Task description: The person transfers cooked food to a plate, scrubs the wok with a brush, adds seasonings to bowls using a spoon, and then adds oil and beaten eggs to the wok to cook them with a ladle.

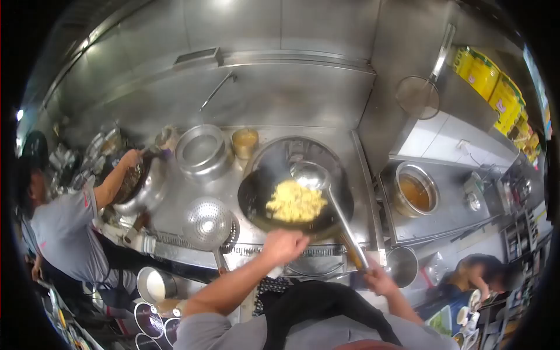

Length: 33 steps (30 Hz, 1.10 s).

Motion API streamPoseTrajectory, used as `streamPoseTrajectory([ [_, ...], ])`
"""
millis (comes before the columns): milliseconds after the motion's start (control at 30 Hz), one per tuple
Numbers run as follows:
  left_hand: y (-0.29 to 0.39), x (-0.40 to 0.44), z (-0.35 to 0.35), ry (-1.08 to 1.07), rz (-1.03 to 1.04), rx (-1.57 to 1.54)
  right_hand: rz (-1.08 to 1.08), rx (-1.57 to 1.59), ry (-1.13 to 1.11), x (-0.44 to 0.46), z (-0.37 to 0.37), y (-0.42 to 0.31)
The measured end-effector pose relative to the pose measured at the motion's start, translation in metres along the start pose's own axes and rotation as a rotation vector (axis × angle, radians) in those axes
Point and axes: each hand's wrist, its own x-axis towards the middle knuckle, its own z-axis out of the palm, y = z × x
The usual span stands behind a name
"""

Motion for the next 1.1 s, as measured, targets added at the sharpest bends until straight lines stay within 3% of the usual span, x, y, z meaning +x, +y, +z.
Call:
streamPoseTrajectory([
  [67,0.027,-0.007,-0.008,-0.016,0.026,0.035,0.047,-0.152,0.106,-0.005,-0.018,-0.039],
  [167,0.036,0.015,0.005,0.049,0.015,0.046,-0.001,-0.096,0.200,0.022,-0.024,-0.066],
  [200,0.008,0.054,0.038,-0.014,-0.105,-0.021,-0.011,-0.087,0.221,0.028,-0.020,-0.069],
  [267,-0.028,0.078,0.081,0.186,0.011,0.030,0.001,-0.026,0.226,0.036,-0.008,-0.084],
  [300,-0.043,0.074,0.107,0.216,-0.012,0.082,0.016,0.088,0.228,0.032,-0.004,-0.086],
  [367,-0.057,0.070,0.139,0.289,-0.044,0.184,0.030,0.026,0.249,0.018,-0.013,-0.083],
  [433,-0.021,0.031,0.123,0.198,-0.024,0.199,0.028,-0.028,0.283,0.008,-0.032,-0.087],
  [500,-0.011,-0.016,0.116,-0.128,-0.077,0.191,0.023,-0.057,0.324,-0.012,-0.048,-0.078],
  [567,-0.014,-0.026,0.094,0.192,0.327,0.285,-0.037,0.057,0.303,-0.026,-0.061,-0.060],
  [633,-0.027,-0.012,0.095,0.193,0.310,0.197,-0.037,-0.142,0.412,-0.027,-0.064,-0.044],
  [667,-0.016,0.012,0.064,0.025,0.001,0.067,-0.007,-0.039,0.451,-0.031,-0.056,-0.042],
  [700,-0.008,0.040,0.028,0.032,-0.086,0.028,0.008,0.060,0.492,-0.029,-0.050,-0.043],
  [833,0.040,0.048,-0.022,0.123,0.196,0.068,0.007,-0.260,0.515,-0.018,-0.059,-0.030],
  [867,0.044,0.048,-0.023,0.062,0.133,0.082,0.039,-0.053,0.521,-0.019,-0.050,-0.035],
  [1000,-0.023,0.079,0.044,0.028,-0.026,-0.006,0.029,-0.376,0.587,-0.018,-0.064,0.039],
  [1100,-0.072,0.082,0.116,0.247,0.019,0.020,0.111,-0.469,0.629,-0.020,-0.055,0.058],
])
